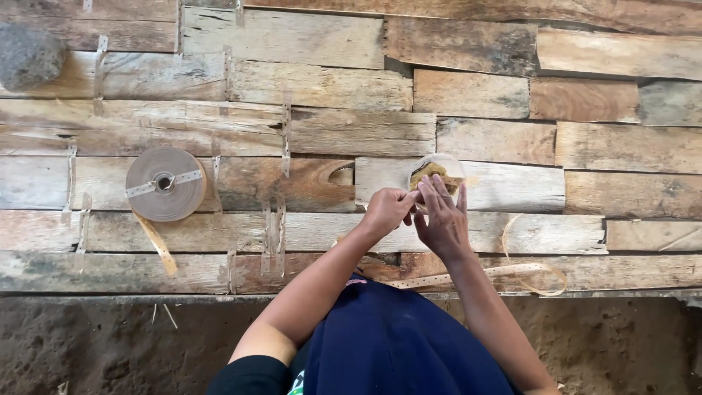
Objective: The person repeatedly dips a perforated strap into a container of brown paste and presses the coated strap onto a wooden plank surface. They smooth the strap with their hands and repeat the process on adjacent sections of the plank.
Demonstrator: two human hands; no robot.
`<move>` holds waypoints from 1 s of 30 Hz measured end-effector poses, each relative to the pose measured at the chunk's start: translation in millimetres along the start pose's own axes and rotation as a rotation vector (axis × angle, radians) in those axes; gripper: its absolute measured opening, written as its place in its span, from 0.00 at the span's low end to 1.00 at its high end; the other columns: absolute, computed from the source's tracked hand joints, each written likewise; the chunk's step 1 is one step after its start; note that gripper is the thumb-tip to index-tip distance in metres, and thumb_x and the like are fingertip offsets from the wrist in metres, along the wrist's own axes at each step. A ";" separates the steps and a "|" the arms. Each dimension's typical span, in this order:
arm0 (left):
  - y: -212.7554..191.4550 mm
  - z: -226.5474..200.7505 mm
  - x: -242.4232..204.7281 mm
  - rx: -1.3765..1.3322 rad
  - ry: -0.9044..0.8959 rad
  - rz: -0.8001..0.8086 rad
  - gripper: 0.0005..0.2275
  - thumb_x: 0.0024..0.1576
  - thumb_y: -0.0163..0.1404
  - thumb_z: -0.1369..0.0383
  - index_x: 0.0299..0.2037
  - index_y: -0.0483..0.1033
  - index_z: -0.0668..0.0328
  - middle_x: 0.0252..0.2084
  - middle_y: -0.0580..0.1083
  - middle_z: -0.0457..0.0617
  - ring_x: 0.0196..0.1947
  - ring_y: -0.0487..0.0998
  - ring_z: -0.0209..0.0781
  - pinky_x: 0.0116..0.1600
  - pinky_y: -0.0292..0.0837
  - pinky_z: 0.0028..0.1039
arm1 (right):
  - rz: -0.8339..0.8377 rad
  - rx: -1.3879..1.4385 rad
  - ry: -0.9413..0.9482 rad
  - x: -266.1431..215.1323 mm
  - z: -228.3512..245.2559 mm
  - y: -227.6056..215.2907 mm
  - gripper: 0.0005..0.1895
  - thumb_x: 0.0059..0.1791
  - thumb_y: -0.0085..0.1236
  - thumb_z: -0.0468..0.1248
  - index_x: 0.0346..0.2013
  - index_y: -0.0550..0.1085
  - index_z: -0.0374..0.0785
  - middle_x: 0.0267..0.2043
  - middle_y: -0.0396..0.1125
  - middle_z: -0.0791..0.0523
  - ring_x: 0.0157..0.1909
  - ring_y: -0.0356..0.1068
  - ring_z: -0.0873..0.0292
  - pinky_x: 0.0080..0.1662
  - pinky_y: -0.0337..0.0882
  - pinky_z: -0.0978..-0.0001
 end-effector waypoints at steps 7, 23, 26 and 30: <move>-1.5 -16.4 -2.0 0.080 -0.056 0.033 0.16 0.57 0.48 0.57 0.19 0.80 0.51 0.13 0.73 0.44 0.12 0.69 0.36 0.24 0.67 0.23 | -0.039 0.010 0.046 -0.7 -15.9 5.8 0.36 0.49 0.53 0.52 0.70 0.65 0.43 0.71 0.63 0.54 0.75 0.56 0.54 0.75 0.34 0.38; -35.3 -78.7 -101.1 -0.105 0.118 0.072 0.15 0.58 0.46 0.71 0.17 0.76 0.57 0.08 0.67 0.47 0.11 0.63 0.35 0.24 0.62 0.20 | 0.083 -0.178 -0.028 7.1 -18.1 20.3 0.32 0.51 0.54 0.44 0.72 0.64 0.50 0.73 0.61 0.60 0.77 0.53 0.57 0.71 0.39 0.25; -65.7 -101.5 -139.8 -0.208 0.182 0.104 0.15 0.58 0.47 0.72 0.18 0.77 0.57 0.09 0.68 0.48 0.13 0.66 0.34 0.26 0.66 0.20 | 0.082 -0.224 -0.014 9.4 -22.7 21.0 0.31 0.52 0.54 0.45 0.70 0.66 0.49 0.72 0.62 0.58 0.77 0.54 0.55 0.70 0.42 0.23; -118.9 -92.5 -137.5 -0.291 0.230 -0.149 0.15 0.65 0.46 0.70 0.26 0.81 0.62 0.15 0.75 0.53 0.12 0.64 0.30 0.21 0.60 0.16 | -0.104 -0.374 0.004 10.9 -44.0 4.9 0.34 0.45 0.57 0.36 0.68 0.73 0.52 0.70 0.68 0.61 0.78 0.55 0.50 0.67 0.45 0.21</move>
Point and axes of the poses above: each hand's wrist, its own x-axis towards the middle knuckle, its own y-axis out of the palm, z = x × y, the point moved 7 cm from there along x, towards the middle knuckle
